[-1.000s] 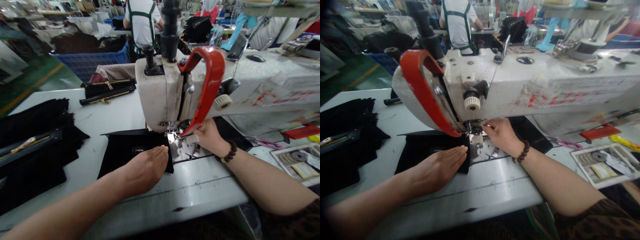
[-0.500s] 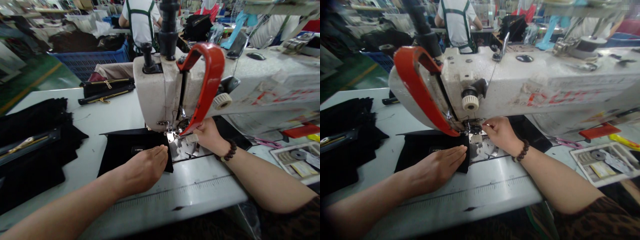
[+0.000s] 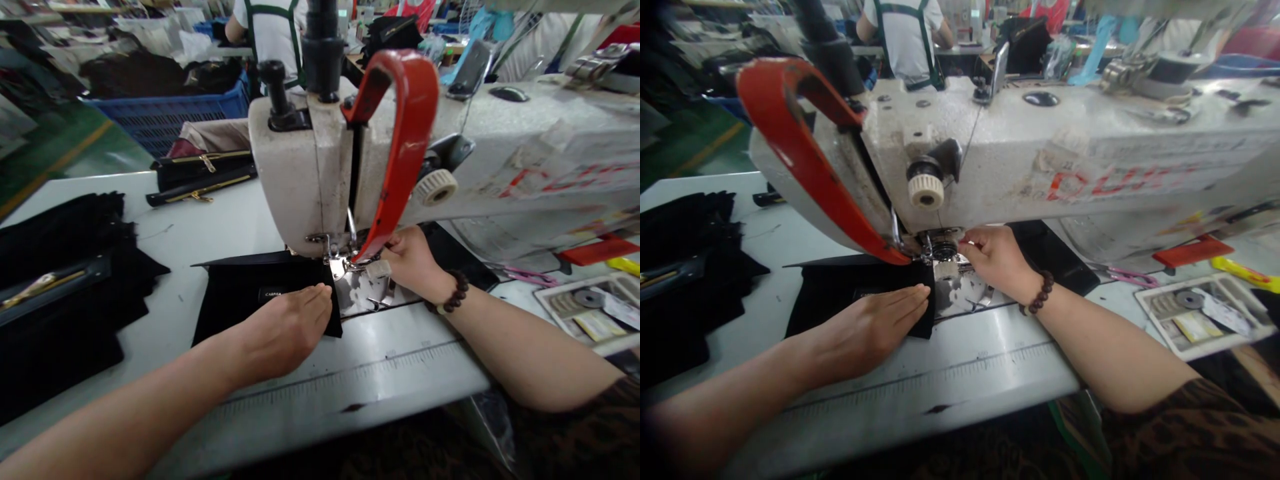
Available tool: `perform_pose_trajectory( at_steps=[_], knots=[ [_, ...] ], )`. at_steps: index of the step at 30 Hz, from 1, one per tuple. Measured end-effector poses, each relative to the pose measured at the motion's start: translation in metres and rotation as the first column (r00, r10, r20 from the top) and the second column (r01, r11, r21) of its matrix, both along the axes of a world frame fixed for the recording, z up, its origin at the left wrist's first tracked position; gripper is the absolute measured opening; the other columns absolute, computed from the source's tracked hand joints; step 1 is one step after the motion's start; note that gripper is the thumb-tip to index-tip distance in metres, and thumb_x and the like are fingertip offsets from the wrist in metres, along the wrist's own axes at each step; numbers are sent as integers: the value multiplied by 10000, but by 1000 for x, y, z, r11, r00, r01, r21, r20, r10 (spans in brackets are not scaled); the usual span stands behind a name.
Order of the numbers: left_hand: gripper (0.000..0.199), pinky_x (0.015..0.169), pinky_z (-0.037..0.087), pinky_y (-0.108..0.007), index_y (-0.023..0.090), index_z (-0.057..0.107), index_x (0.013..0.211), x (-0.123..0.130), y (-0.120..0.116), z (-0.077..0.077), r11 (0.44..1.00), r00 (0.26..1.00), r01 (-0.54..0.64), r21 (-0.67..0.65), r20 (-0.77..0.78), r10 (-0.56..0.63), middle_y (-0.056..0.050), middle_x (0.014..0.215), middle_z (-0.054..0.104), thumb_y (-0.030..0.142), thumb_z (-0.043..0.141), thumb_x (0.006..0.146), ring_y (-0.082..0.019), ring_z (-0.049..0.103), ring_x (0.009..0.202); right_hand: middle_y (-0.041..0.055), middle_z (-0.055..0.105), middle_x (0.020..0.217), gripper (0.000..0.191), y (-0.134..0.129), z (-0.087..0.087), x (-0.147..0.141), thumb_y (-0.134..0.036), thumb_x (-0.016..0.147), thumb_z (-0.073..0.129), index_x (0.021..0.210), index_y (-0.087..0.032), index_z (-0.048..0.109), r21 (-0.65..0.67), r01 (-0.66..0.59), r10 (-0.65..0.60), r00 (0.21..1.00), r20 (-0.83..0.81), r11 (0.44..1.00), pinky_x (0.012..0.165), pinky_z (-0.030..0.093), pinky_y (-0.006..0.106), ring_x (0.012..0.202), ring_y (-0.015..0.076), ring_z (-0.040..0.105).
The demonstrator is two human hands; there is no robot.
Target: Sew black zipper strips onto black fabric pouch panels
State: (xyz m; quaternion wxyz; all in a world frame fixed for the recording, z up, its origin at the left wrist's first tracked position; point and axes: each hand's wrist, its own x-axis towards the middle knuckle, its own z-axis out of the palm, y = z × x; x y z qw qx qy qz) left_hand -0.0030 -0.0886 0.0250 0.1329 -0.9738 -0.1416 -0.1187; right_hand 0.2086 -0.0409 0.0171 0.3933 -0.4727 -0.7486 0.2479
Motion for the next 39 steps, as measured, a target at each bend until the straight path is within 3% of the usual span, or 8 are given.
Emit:
perform_pose_trajectory(
  at_steps=[10,24,34,37,39],
  knots=[
    [324,802,519,-292,-13,635,904,1,0,1,1000,1000,16,-5,-2,-16,-179,926,670,18,344,767,-227,636,877,12,563,577,236,2,-4,2,-268,766,470,620,-141,605,-70,-21,22,1000,16,997,533,392,210,584,126,521],
    [353,790,527,-282,-3,645,888,2,1,3,1000,1000,24,3,-6,-24,-169,914,676,7,311,776,-219,644,860,-14,477,539,241,3,0,1,-256,757,465,574,-135,564,-48,-47,48,999,15,998,478,310,187,535,91,438],
    [354,797,523,-283,5,639,902,1,-2,2,1000,1000,19,-25,-19,-19,-163,937,673,9,311,770,-216,638,881,-20,501,563,227,2,-4,3,-263,765,465,577,-168,552,-61,-41,44,998,38,997,502,329,198,567,105,468],
    [355,807,518,-276,14,630,931,-1,-1,3,997,999,-8,-82,-32,6,-159,966,666,13,312,773,-204,632,900,-30,490,540,269,3,1,2,-285,779,481,539,-174,529,-74,-40,46,996,71,996,490,323,206,542,101,457],
    [318,821,514,-288,30,621,968,-3,1,7,980,997,-59,-190,-52,50,-155,1016,651,70,350,807,-208,619,936,-32,511,539,277,3,13,4,-297,799,479,564,-174,560,-96,-67,81,986,147,993,495,333,214,531,99,467]
  ],
)
